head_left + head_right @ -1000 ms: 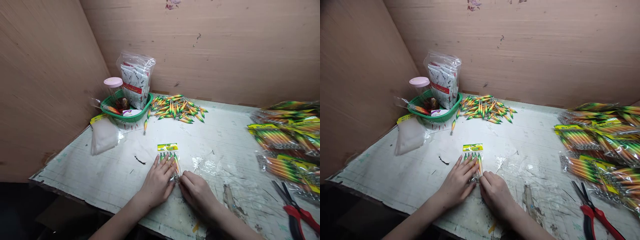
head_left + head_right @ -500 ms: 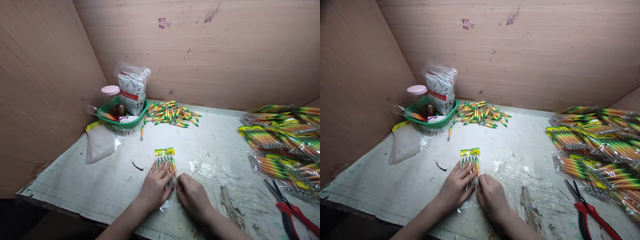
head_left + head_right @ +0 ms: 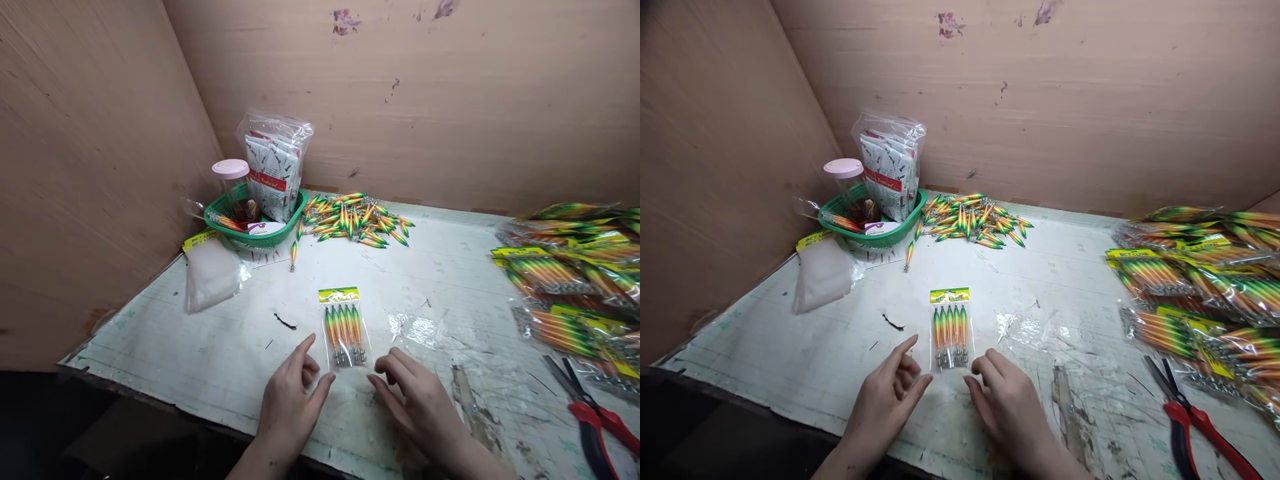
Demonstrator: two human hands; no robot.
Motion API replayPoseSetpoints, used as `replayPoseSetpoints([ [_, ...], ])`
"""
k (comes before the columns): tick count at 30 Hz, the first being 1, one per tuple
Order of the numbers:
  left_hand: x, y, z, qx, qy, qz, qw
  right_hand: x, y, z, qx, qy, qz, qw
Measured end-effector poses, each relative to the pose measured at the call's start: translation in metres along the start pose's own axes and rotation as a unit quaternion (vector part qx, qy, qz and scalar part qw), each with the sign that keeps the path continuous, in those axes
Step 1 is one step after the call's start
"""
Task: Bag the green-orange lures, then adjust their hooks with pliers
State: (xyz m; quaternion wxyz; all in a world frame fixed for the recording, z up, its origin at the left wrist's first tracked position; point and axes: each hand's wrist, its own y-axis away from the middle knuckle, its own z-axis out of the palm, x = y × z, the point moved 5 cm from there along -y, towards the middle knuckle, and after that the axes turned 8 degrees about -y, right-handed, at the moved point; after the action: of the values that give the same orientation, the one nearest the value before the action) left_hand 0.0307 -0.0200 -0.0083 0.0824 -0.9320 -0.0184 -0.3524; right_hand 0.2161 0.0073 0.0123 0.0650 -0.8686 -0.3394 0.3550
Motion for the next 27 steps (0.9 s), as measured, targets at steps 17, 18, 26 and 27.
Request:
replayPoseSetpoints([
  [17, -0.025, 0.009, 0.035, -0.083, 0.284, -0.224, 0.929, -0.013, -0.024, 0.058, -0.168, -0.168, 0.085, 0.968],
  [18, -0.024, 0.008, 0.035, -0.080, 0.281, -0.225, 0.929, -0.016, -0.025, 0.054, -0.176, -0.183, 0.083, 0.964],
  [26, -0.016, 0.010, 0.035, -0.103, 0.305, -0.231, 0.918, 0.076, 0.024, -0.055, 0.076, -0.139, 0.307, 0.938],
  [27, -0.015, 0.011, 0.030, -0.114, 0.290, -0.212, 0.926, 0.094, 0.034, -0.072, 0.112, -0.097, 0.323, 0.935],
])
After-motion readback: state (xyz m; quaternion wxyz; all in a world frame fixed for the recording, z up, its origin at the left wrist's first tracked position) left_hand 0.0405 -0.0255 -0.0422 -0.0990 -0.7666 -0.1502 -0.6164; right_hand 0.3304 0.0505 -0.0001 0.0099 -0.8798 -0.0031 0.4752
